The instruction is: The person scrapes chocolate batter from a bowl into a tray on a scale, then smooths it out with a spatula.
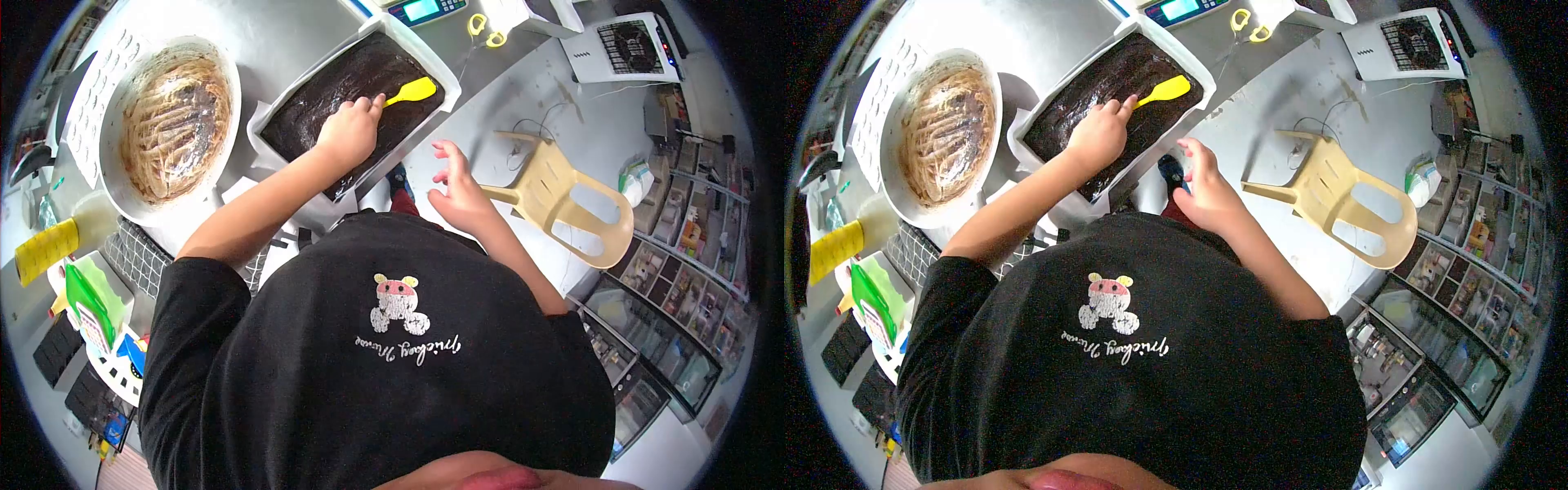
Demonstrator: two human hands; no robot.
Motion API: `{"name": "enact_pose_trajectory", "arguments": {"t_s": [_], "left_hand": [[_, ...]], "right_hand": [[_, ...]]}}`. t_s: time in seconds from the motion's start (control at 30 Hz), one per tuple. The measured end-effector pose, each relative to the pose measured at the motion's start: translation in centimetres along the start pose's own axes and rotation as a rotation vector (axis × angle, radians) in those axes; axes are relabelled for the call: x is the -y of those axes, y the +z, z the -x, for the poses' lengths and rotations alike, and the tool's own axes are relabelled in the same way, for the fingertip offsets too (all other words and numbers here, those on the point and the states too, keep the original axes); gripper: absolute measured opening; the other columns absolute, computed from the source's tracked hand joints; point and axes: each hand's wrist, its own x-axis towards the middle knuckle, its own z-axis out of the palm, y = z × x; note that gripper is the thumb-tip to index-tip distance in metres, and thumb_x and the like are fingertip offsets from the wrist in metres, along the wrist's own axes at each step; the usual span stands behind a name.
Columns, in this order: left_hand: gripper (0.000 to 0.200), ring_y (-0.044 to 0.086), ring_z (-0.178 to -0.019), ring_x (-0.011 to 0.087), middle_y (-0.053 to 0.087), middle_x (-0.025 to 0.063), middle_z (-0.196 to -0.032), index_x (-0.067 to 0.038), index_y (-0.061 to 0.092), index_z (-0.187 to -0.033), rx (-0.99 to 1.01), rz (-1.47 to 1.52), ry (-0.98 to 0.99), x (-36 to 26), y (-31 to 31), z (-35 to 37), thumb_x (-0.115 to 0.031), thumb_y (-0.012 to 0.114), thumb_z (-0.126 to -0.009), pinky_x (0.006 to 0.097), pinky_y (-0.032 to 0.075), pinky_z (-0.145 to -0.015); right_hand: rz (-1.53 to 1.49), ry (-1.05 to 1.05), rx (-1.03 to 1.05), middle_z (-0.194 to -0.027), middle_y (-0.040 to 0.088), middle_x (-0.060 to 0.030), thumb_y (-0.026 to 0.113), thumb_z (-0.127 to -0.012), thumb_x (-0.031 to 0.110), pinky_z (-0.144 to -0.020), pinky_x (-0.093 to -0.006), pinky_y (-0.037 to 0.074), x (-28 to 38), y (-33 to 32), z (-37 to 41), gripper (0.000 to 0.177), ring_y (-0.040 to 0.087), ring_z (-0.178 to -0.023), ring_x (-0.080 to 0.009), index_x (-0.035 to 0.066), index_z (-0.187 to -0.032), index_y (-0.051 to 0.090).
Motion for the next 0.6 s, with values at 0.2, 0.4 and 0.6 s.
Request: {"name": "enact_pose_trajectory", "arguments": {"t_s": [0.2, 0.4, 0.6], "left_hand": [[0.054, 0.058, -0.09, 0.0302, 0.057, 0.013, -0.098, -0.01, 0.043, -0.134, 0.071, -0.013, 0.01, -1.4, 0.7, -1.5, -0.004, 0.044, -0.081, 0.0393, 0.051, -0.079], [0.053, 0.058, -0.091, 0.0307, 0.057, 0.013, -0.099, -0.01, 0.045, -0.133, 0.086, 0.035, 0.011, -2.0, 1.4, -2.5, -0.004, 0.044, -0.081, 0.0393, 0.051, -0.077], [0.052, 0.058, -0.091, 0.0291, 0.057, 0.0119, -0.098, -0.01, 0.045, -0.133, 0.097, -0.013, 0.042, -2.1, 1.0, -2.8, -0.006, 0.046, -0.081, 0.0378, 0.052, -0.077]], "right_hand": [[-0.056, 0.035, -0.008, -0.122, 0.038, -0.0146, 0.051, -0.073, -0.003, -0.075, -0.0305, 0.046, -2.2, -0.1, 0.5, 0.068, 0.052, -0.09, -0.0183, 0.011, -0.134, 0.025], [-0.026, 0.02, 0.033, -0.119, 0.041, -0.0176, 0.055, -0.074, 0.001, -0.077, -0.0316, 0.049, -2.3, -0.6, 0.5, 0.063, 0.055, -0.081, -0.02, 0.009, -0.132, 0.03], [-0.015, 0.0, 0.06, -0.12, 0.042, -0.018, 0.054, -0.074, 0.001, -0.078, -0.0316, 0.049, -2.7, -0.8, 0.4, 0.06, 0.056, -0.081, -0.0201, 0.009, -0.13, 0.033]]}}
